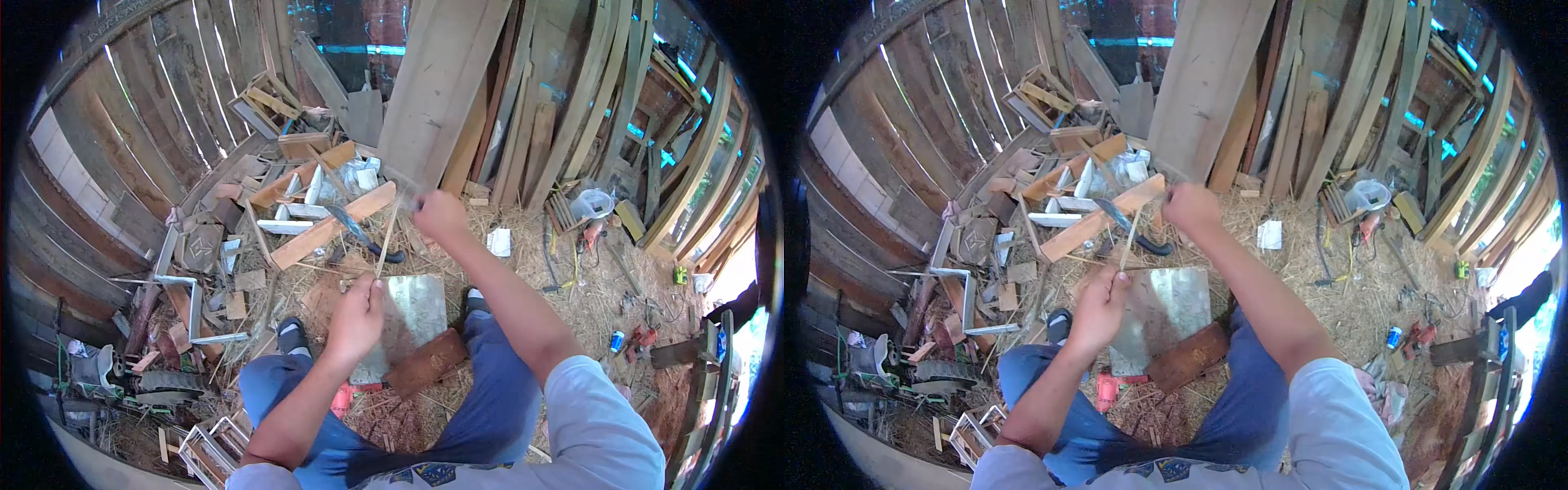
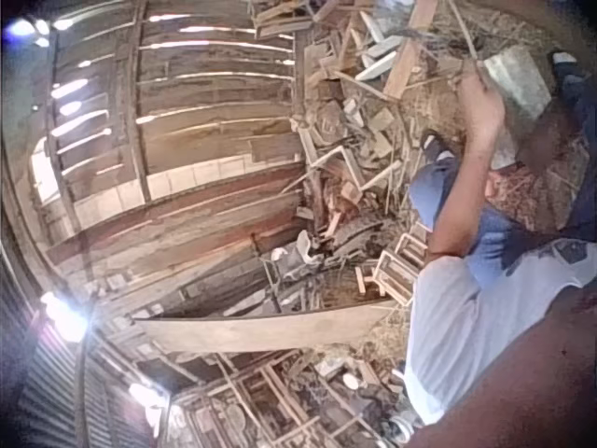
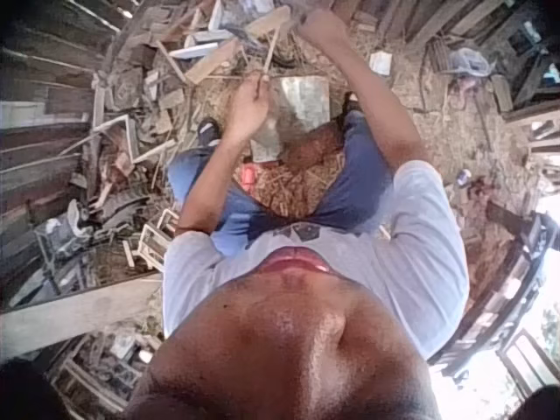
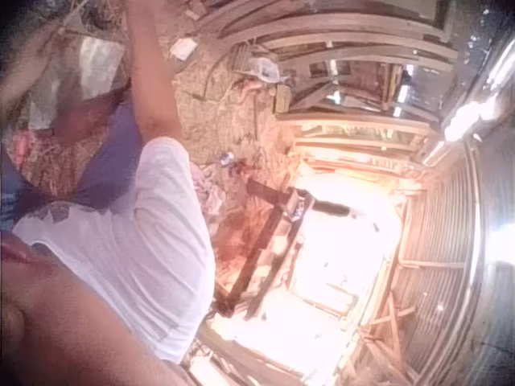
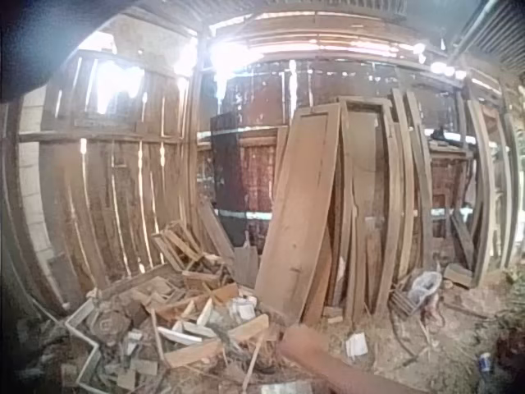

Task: The person whittles and scrapes a thin wooden stick using a knife.

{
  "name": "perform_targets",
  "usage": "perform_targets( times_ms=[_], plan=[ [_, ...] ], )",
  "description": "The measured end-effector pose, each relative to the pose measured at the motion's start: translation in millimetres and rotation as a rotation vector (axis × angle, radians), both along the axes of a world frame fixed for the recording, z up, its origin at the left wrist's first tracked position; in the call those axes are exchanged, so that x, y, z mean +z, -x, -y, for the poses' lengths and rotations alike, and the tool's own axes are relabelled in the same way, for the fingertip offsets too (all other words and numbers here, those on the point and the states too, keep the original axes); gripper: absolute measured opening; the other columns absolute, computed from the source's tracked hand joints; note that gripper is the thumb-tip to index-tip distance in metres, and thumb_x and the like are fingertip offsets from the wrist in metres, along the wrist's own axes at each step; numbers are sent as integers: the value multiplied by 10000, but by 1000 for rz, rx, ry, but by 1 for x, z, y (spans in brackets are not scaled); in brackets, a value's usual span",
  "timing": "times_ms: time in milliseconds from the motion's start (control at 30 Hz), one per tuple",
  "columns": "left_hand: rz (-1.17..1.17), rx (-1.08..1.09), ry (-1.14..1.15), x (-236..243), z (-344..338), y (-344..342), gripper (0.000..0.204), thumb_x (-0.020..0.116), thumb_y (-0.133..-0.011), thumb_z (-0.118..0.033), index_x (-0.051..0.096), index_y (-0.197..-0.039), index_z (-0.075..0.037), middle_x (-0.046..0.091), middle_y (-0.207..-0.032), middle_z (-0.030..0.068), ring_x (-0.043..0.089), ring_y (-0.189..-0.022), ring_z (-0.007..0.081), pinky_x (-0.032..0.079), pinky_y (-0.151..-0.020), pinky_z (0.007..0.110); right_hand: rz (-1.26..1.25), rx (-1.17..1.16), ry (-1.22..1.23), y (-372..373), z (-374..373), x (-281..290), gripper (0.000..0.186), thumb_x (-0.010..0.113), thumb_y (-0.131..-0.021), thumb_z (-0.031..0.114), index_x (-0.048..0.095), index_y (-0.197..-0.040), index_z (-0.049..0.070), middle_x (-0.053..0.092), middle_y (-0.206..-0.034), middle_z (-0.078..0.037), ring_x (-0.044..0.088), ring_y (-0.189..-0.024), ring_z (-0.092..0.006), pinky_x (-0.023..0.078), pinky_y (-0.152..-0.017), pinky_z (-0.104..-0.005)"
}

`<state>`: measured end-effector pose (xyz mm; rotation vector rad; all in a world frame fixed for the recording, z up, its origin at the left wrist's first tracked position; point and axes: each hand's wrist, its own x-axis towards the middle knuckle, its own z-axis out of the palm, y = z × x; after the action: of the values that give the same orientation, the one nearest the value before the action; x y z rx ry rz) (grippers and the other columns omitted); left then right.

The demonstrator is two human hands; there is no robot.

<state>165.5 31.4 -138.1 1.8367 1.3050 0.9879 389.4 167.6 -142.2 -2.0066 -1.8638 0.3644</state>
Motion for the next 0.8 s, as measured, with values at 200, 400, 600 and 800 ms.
perform_targets(
  times_ms=[200,400,600,800],
  plan=[
    [132,-3,58,0,-5,0,216,500,-1062,-201,554,-972,-12,593,-737,188,610,-664,292,451,-626,412,20,-221,49,-31,-19,-37,366,622,-880,343,784,-1024,48,734,-997,-256,727,-936,-416,576,-856,-517],
    [233,51,308,-25,-28,16,269,496,-1065,-235,558,-950,-1,592,-761,159,603,-711,268,462,-681,370,-101,-4,-58,18,22,-18,335,632,-871,354,797,-1032,111,748,-905,-198,730,-863,-400,586,-825,-495],
    [151,66,74,-32,-28,8,299,480,-1077,-247,570,-885,-36,535,-636,43,530,-552,164,420,-544,344,142,178,17,54,32,-8,256,632,-838,291,804,-997,188,750,-841,-131,730,-804,-364,588,-783,-488],
    [-141,93,-32,-2,-16,-2,282,478,-1053,-215,595,-911,-1,616,-744,234,617,-706,452,480,-668,504,115,206,-49,44,33,-8,208,642,-837,273,801,-947,195,748,-849,-141,729,-776,-348,585,-764,-492]
  ],
)
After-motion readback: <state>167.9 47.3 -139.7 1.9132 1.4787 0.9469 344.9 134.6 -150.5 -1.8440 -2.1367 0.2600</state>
